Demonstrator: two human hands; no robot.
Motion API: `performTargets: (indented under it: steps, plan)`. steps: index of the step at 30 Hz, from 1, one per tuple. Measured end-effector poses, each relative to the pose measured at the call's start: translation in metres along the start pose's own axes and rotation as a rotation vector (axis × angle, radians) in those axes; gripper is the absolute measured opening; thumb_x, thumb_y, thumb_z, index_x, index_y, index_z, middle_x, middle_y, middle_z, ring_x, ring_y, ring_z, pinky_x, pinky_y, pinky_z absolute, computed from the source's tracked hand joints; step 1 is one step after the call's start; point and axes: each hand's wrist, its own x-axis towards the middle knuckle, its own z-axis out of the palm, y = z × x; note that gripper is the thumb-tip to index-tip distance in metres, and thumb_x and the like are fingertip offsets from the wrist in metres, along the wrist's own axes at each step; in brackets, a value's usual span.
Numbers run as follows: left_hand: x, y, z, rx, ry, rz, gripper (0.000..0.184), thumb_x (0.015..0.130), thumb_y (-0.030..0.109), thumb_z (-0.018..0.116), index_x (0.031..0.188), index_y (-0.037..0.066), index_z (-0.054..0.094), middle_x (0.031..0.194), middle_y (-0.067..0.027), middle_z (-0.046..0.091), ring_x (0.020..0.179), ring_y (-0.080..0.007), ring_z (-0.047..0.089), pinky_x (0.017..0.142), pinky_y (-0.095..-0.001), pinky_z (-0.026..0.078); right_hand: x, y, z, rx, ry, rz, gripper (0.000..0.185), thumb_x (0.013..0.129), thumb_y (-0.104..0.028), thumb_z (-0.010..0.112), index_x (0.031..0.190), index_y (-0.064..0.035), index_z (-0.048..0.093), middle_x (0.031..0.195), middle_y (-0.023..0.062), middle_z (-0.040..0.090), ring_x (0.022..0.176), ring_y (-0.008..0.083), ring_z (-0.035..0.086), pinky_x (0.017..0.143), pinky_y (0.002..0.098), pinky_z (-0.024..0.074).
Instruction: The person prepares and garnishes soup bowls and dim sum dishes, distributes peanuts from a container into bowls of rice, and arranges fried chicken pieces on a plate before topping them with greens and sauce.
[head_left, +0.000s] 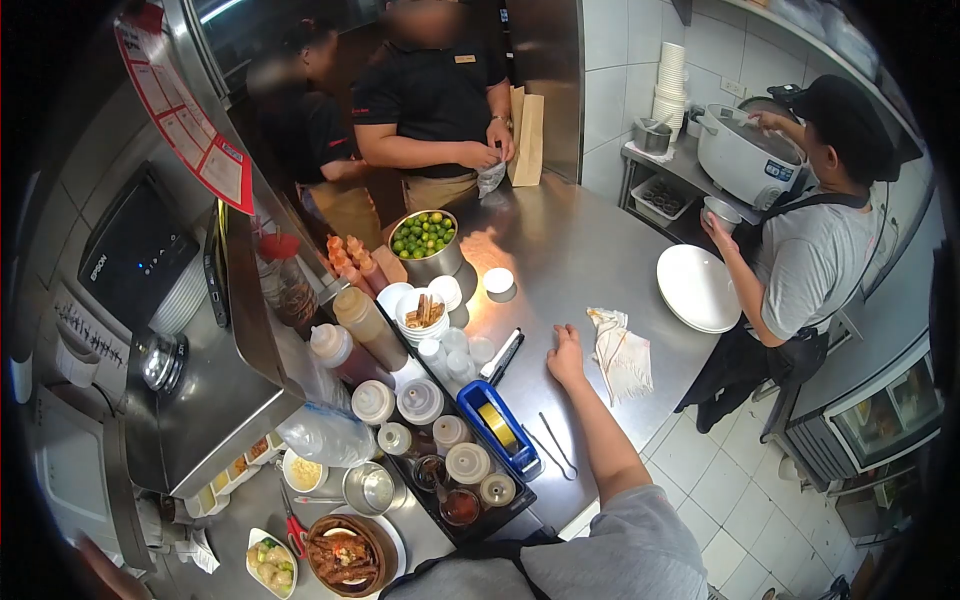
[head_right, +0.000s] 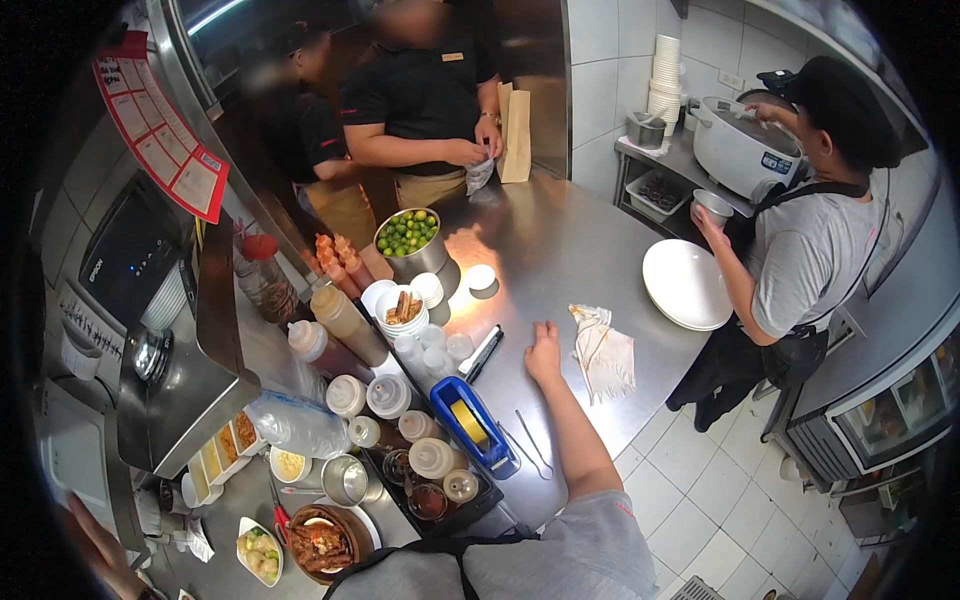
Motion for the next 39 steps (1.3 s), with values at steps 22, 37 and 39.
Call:
performTargets:
  steps: [22, 37, 39]
  plan:
    - [0.035, 0.102, -0.028, -0.832, -0.57, -0.144, 0.016, 0.068, -0.004, 0.058, 0.084, -0.001, 0.059, 0.084, -0.0154, 0.061, 0.08, -0.0302, 0.063, 0.082, -0.0488, 0.046, -0.015, -0.002, 0.007, 0.039, 0.159, -0.208, 0.03, 0.068, 0.007, 0.049, 0.095, 0.0034, 0.061, 0.117, 0.0237, 0.05, 0.105, 0.0375, 0.053, 0.092, 0.0385, 0.0438]
    - [0.021, 0.103, -0.029, -0.832, -0.54, -0.192, 0.012, 0.073, 0.006, 0.059, 0.083, 0.003, 0.063, 0.081, -0.011, 0.064, 0.082, -0.0246, 0.064, 0.081, -0.0431, 0.049, -0.016, -0.002, 0.008, 0.014, 0.135, -0.176, 0.022, 0.071, 0.006, 0.051, 0.09, 0.0026, 0.062, 0.119, 0.0215, 0.05, 0.106, 0.0349, 0.054, 0.092, 0.0376, 0.0445]
    - [0.017, 0.104, -0.03, -0.847, -0.549, -0.201, 0.013, 0.072, 0.008, 0.059, 0.083, 0.003, 0.063, 0.081, -0.0118, 0.064, 0.083, -0.0251, 0.064, 0.08, -0.0434, 0.049, -0.016, -0.002, 0.008, 0.008, 0.137, -0.176, 0.022, 0.072, 0.006, 0.051, 0.089, 0.0026, 0.062, 0.119, 0.0214, 0.05, 0.105, 0.0346, 0.055, 0.092, 0.0375, 0.0445]
